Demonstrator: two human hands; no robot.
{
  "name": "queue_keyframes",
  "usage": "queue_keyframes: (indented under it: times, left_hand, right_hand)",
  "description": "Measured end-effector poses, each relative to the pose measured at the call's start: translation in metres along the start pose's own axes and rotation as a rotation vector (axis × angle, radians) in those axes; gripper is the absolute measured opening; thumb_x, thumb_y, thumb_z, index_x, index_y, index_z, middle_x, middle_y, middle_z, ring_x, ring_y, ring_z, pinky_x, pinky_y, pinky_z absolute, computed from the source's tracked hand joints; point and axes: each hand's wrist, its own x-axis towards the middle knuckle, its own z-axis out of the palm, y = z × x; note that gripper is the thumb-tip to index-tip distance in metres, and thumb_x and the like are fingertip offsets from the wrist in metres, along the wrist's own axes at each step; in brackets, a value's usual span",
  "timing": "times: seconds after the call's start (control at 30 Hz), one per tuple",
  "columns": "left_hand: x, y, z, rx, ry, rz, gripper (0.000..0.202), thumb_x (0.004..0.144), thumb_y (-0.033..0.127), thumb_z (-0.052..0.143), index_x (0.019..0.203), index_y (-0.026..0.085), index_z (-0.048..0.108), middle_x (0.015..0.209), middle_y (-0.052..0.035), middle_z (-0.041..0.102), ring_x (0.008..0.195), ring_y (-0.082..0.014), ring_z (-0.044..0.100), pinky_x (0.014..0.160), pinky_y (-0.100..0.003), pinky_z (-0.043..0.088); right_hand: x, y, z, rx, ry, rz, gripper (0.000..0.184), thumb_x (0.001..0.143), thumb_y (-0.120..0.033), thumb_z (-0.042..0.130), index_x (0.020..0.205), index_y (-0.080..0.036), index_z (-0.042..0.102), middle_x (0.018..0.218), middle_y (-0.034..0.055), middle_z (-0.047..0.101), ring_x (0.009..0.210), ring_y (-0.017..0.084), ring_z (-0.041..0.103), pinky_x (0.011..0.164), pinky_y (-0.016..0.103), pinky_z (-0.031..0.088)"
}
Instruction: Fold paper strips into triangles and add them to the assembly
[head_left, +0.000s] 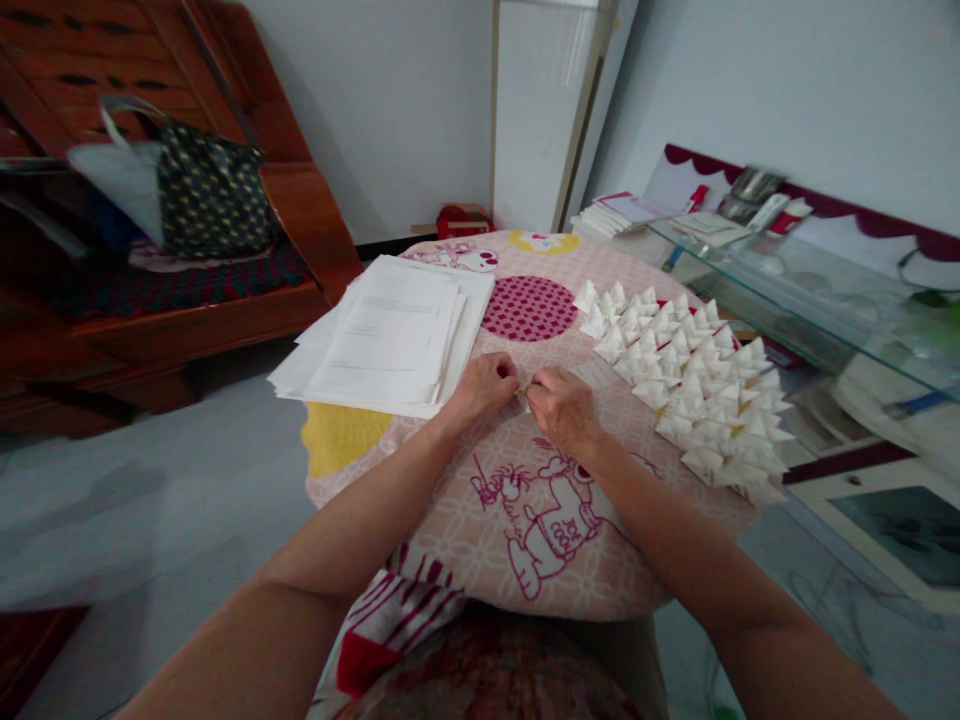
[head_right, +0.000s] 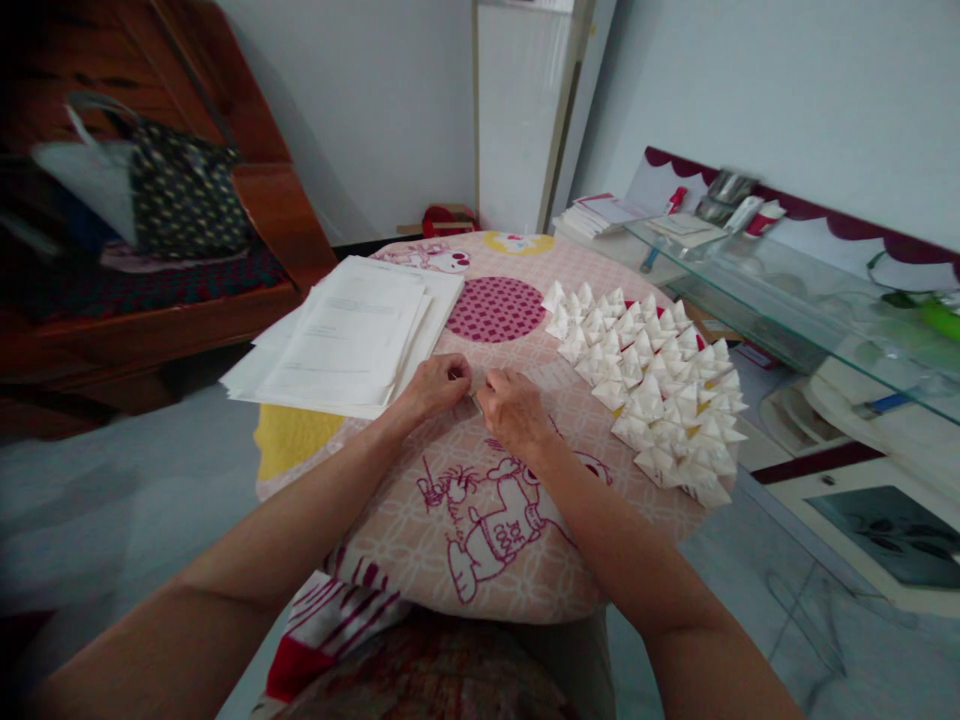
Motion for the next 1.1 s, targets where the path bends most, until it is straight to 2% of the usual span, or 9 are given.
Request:
queue_keyframes:
  times: [0.17,0.43,0.5,0.63,0.83,0.97,1.1]
  left_hand:
    - [0.000,-0.001,-0.002,0.015,-0.001,-0.015,0.011,0.074,0.015,0.058,0.076,0.014,0.069,0.074,-0.0028,0.068,0.068,-0.0150,0.055,0.065,-0.027,0.040]
    - [-0.001,-0.011,-0.001,0.147,0.003,-0.028,0.024,0.082,0.033,0.061,0.070,0.015,0.072,0.062,-0.0028,0.062,0.064,-0.0158,0.053,0.062,-0.028,0.037]
    - [-0.002,-0.011,-0.001,0.178,-0.007,-0.014,0.026,0.083,0.033,0.060,0.067,0.015,0.071,0.058,-0.0025,0.060,0.063,-0.0156,0.053,0.062,-0.028,0.037]
    - [-0.003,-0.008,-0.002,0.206,-0.014,0.019,0.020,0.078,0.020,0.057,0.063,0.016,0.070,0.055,-0.0031,0.058,0.064,-0.0168,0.055,0.062,-0.028,0.038]
    - [-0.004,-0.008,0.001,0.317,-0.045,0.028,0.016,0.077,0.020,0.058,0.064,0.016,0.068,0.063,-0.0086,0.063,0.073,-0.0233,0.062,0.066,-0.031,0.041]
    - [-0.005,-0.010,0.002,0.293,-0.014,0.024,0.014,0.079,0.026,0.059,0.074,0.017,0.069,0.072,-0.0089,0.066,0.076,-0.0237,0.063,0.069,-0.032,0.043]
    - [-0.005,-0.009,0.005,0.148,0.032,0.257,0.019,0.076,0.020,0.060,0.094,0.018,0.066,0.095,-0.0072,0.070,0.089,-0.0207,0.063,0.079,-0.031,0.048]
  right_hand:
    - [-0.001,0.001,0.000,0.027,0.039,0.003,0.028,0.093,-0.012,0.053,0.072,-0.017,0.071,0.086,0.0107,0.066,0.083,0.022,0.053,0.072,0.034,0.040]
    - [-0.002,0.009,0.004,0.303,0.096,0.137,0.024,0.087,-0.009,0.059,0.067,-0.020,0.069,0.086,0.0064,0.067,0.082,0.019,0.059,0.072,0.029,0.044]
    - [-0.002,0.010,0.005,0.347,0.093,0.150,0.024,0.086,-0.009,0.059,0.068,-0.020,0.069,0.086,0.0065,0.068,0.081,0.018,0.061,0.072,0.028,0.044]
    - [-0.001,0.012,0.008,0.442,0.066,0.165,0.023,0.086,-0.009,0.061,0.068,-0.020,0.071,0.085,0.0054,0.070,0.080,0.018,0.063,0.073,0.028,0.047]
    - [0.002,0.017,0.013,0.612,0.038,0.163,0.017,0.084,-0.011,0.067,0.072,-0.019,0.074,0.084,0.0051,0.073,0.081,0.017,0.067,0.076,0.028,0.050]
    - [0.004,0.022,0.013,0.636,0.037,0.180,0.014,0.083,-0.012,0.069,0.072,-0.019,0.074,0.083,0.0058,0.075,0.080,0.018,0.068,0.076,0.030,0.051]
    - [0.004,0.024,0.013,0.659,0.040,0.202,0.010,0.080,-0.010,0.070,0.074,-0.018,0.074,0.083,0.0055,0.076,0.081,0.019,0.069,0.077,0.031,0.051]
